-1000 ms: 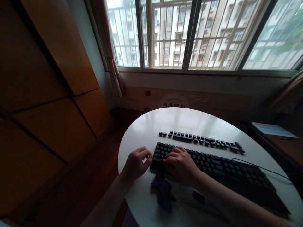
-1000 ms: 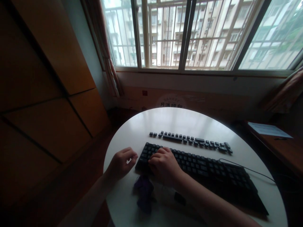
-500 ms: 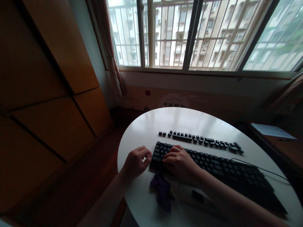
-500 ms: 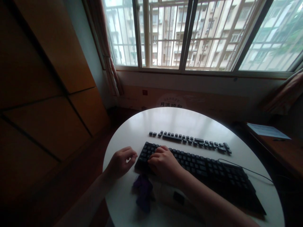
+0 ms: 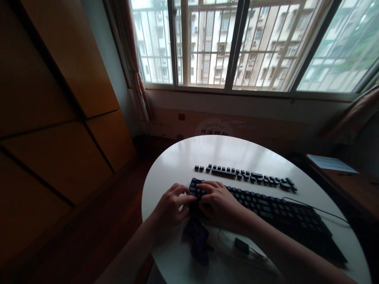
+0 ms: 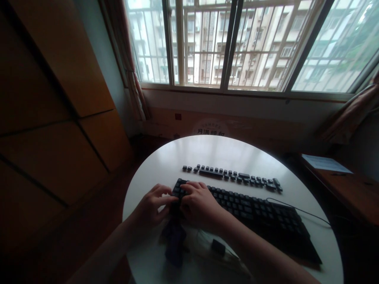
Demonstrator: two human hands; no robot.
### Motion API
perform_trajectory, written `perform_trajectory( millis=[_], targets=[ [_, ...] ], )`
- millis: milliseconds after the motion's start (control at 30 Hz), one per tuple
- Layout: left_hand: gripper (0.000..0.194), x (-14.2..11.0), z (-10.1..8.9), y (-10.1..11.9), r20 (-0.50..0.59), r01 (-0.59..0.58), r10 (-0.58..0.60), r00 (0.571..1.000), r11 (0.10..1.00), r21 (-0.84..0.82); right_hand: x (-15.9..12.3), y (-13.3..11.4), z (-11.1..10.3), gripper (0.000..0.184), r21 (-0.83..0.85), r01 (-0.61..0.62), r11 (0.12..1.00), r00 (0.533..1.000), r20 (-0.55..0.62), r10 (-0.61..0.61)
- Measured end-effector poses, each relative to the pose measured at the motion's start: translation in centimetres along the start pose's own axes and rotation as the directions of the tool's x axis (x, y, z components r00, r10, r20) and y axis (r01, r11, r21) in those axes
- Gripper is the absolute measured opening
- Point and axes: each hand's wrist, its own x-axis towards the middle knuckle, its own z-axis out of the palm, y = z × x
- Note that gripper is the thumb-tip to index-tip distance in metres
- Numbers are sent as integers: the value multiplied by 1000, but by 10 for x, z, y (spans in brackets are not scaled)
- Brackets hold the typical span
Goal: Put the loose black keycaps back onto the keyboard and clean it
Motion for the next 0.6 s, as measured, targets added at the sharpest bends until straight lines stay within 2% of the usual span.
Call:
perform_trajectory(
  millis=[100, 167, 233, 333, 433, 500, 600],
  targets=[
    [44, -1, 1, -1, 36, -14, 14, 999, 1000, -5, 4, 17, -10, 13, 41, 7, 999, 998, -60, -5],
    [45, -1, 2, -3, 46, -28, 29, 999, 1000, -11, 13, 37, -18, 16, 77, -49, 996, 987, -148, 60],
    [45, -2, 3, -4, 51, -44, 44, 998, 999, -9, 27, 61, -25, 16, 89, -135, 987, 971, -187, 149],
    [44, -3, 3, -4, 80, -41, 41, 996, 999, -5, 53, 97, -30, 19, -8, -328, 945, 940, -100, 325],
    [42, -4, 2, -3, 103, -18, 16, 995, 1000, 12, 76, 122, -28, 24, -93, -494, 864, 867, 12, 497],
    [41, -5, 1, -4, 111, -25, 22, 994, 999, 23, 87, 133, -24, 24, -101, -531, 841, 840, 62, 538],
    [39, -6, 2, -6, 116, -37, 34, 993, 999, 24, 97, 142, -17, 23, -104, -546, 832, 824, 113, 555]
  ],
)
